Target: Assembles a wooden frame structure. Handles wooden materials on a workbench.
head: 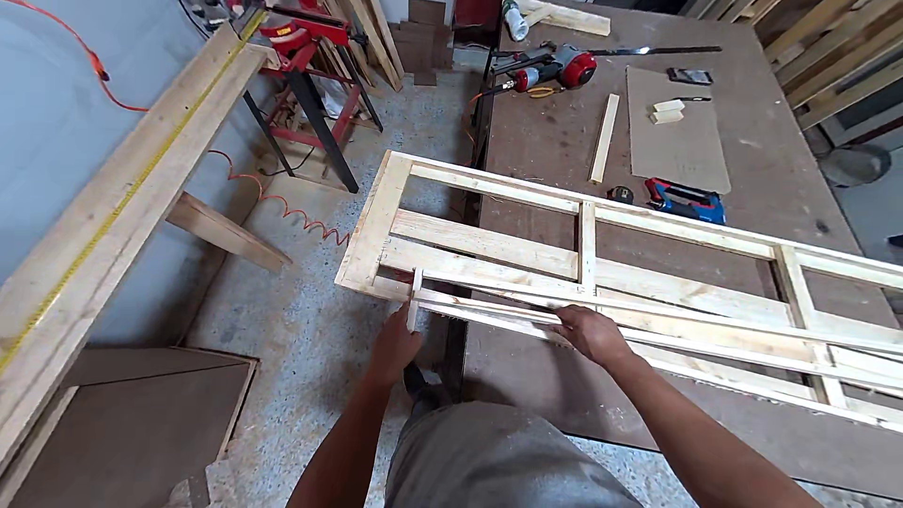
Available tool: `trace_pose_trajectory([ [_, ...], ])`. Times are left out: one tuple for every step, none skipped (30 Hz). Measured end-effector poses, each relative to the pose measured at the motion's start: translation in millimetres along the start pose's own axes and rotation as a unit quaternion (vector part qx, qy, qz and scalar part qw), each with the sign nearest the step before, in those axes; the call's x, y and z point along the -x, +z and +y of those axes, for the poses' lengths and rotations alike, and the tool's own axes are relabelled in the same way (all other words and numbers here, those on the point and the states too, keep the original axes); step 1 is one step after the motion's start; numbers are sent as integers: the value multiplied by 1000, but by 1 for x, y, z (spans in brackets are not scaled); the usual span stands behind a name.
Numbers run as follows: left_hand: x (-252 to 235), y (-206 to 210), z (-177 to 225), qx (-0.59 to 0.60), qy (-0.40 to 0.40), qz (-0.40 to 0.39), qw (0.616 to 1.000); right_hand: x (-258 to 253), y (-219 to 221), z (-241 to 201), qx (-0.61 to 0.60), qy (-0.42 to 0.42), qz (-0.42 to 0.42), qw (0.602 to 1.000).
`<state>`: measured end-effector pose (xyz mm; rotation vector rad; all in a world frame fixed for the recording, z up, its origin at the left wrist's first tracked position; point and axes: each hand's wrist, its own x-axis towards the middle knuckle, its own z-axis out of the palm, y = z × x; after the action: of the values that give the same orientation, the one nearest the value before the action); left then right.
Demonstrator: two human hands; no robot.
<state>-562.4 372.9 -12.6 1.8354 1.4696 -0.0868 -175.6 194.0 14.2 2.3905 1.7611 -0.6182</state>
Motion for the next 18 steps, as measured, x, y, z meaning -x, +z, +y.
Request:
trace_pose_trajectory([
  [-1,1,-2,3,-3,2,1000,0,0,0,-2,-1,1,1000],
  [-2,3,-5,12,-7,3,1000,0,0,0,-5,-2,0,1000],
  [-3,4,-8,28,-12,0,1000,0,0,0,-8,-1,0,1000],
  [-4,4,-11,44,-17,-6,999,0,1,0,-11,1,-2,1000],
  [-5,4,-12,59,-20,-15,998,-1,2,0,-12,5,-4,1000],
  [-6,3,-13,74,-22,-24,997,-3,2,-1,-15,11,-7,1000],
  [-7,2,-13,86,-25,-29,996,-4,2,-1,-16,16,-11,1000],
  [-8,0,-11,97,-28,-35,994,-4,2,-1,-17,19,-13,1000],
  [-9,-1,-10,108,-31,-36,993,-4,2,-1,-22,19,-12,1000],
  [-11,0,-8,115,-33,-33,992,-5,3,0,-21,16,-8,1000],
  [-12,1,-7,119,-35,-30,992,-5,3,1,-23,13,-3,1000],
  [-14,2,-6,116,-38,-24,992,-5,4,1,-24,13,-3,1000],
  [-15,4,-5,113,-39,-17,993,-5,5,2,-23,14,-2,1000],
  [-16,5,-4,114,-40,-11,993,-4,6,3,-24,15,0,1000],
  [-16,5,-4,115,-39,-7,993,-4,7,3,-26,16,5,1000],
  [-16,4,-5,116,-37,-7,993,-4,9,4,-28,14,12,999],
  [-16,5,-5,119,-36,-9,992,-3,10,5,-29,11,19,999],
  [-16,5,-6,120,-36,-13,992,-2,11,5,-31,10,21,999],
])
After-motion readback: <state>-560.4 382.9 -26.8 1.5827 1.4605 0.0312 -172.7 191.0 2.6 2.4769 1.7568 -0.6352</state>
